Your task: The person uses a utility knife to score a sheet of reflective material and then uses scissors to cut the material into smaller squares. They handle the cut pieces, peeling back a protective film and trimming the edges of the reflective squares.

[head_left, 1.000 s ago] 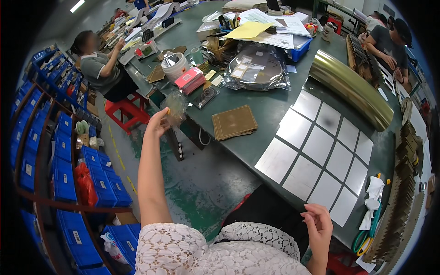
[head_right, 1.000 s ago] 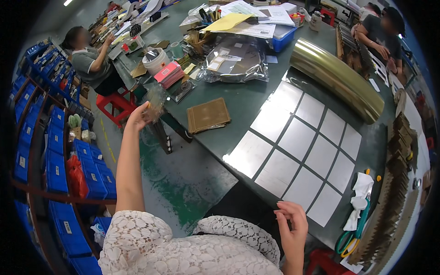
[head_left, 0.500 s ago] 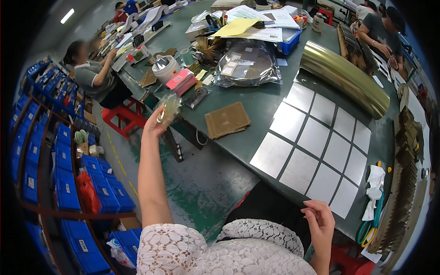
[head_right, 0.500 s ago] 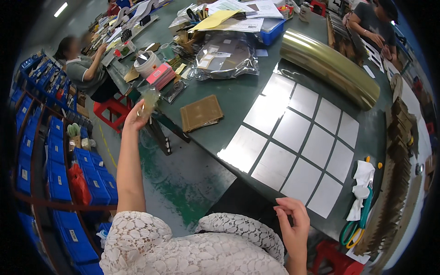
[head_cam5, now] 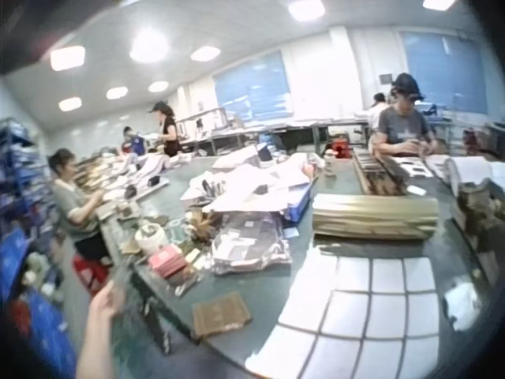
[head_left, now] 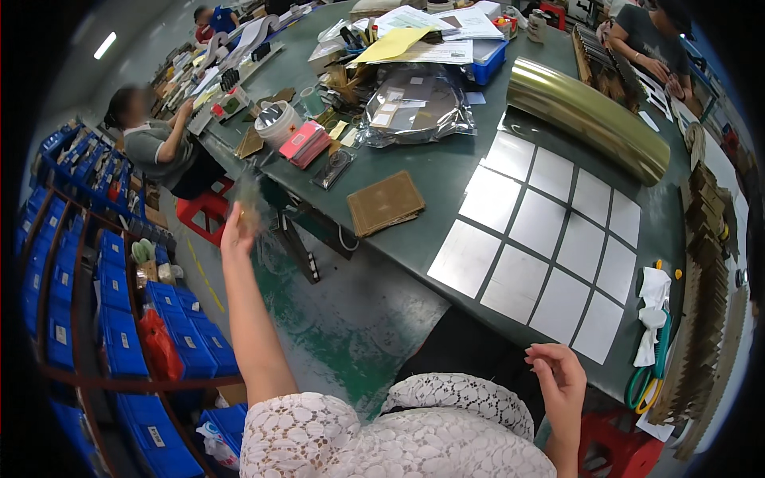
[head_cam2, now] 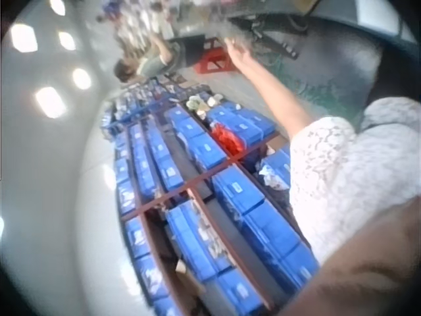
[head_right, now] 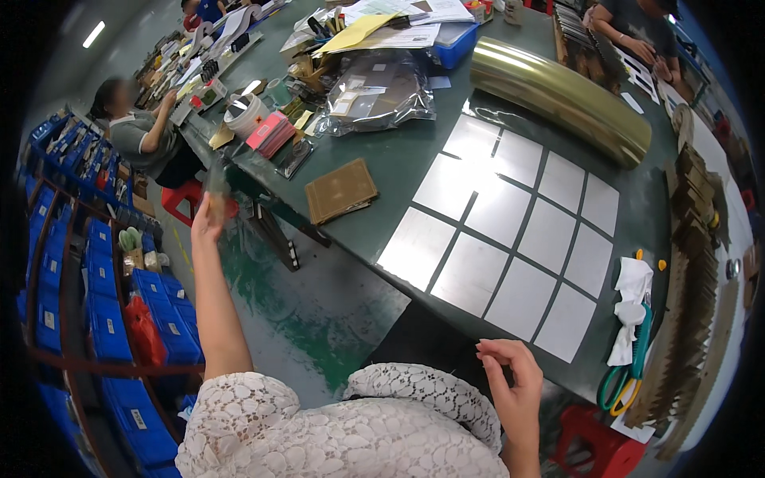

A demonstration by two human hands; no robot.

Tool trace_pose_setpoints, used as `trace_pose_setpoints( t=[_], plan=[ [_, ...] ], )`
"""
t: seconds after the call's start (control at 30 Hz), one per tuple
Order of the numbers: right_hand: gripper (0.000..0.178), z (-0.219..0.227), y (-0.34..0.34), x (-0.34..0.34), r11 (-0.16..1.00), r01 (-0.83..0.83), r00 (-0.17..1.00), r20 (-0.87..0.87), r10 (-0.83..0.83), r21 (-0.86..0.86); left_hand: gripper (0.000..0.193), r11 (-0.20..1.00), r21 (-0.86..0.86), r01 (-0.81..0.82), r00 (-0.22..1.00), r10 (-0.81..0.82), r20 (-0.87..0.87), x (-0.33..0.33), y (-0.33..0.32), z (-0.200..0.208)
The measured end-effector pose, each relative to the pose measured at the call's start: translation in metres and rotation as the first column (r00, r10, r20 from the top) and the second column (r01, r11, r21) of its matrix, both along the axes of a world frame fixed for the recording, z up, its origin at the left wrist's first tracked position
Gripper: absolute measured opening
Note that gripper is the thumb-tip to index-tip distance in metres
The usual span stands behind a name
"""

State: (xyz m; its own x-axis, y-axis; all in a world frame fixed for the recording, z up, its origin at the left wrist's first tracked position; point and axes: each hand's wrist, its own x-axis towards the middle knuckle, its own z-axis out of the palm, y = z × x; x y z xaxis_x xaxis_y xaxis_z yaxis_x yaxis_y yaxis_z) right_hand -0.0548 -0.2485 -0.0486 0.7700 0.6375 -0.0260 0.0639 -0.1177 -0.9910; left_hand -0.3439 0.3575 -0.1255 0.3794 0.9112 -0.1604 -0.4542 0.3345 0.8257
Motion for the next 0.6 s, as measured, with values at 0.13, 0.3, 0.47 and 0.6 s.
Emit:
trace_pose_setpoints(
  t=[0.13, 0.3, 0.47, 0.6],
  plan=[
    [0.017, 0.0, 0.003, -0.003, 1.0, -0.017, 1.0, 0.006, 0.018, -0.014, 0.024, 0.936, -0.187, -0.296, 0.944, 0.317, 0.089, -0.009, -0.023, 0.004],
    [0.017, 0.004, 0.007, -0.009, 0.999, -0.049, 0.999, 0.013, 0.049, -0.007, 0.026, 0.961, 0.017, -0.276, 0.958, 0.276, -0.077, -0.007, 0.018, -0.011],
    [0.014, -0.001, 0.001, -0.001, 1.0, 0.026, 0.998, 0.059, -0.025, -0.012, 0.028, 0.93, 0.084, -0.356, 0.917, 0.366, -0.159, 0.056, 0.048, -0.023],
    [0.016, -0.004, 0.001, 0.011, 0.998, -0.059, 0.981, 0.181, 0.063, -0.027, 0.038, 0.975, 0.167, 0.144, 0.984, -0.123, -0.129, -0.008, 0.055, 0.004]
  ],
)
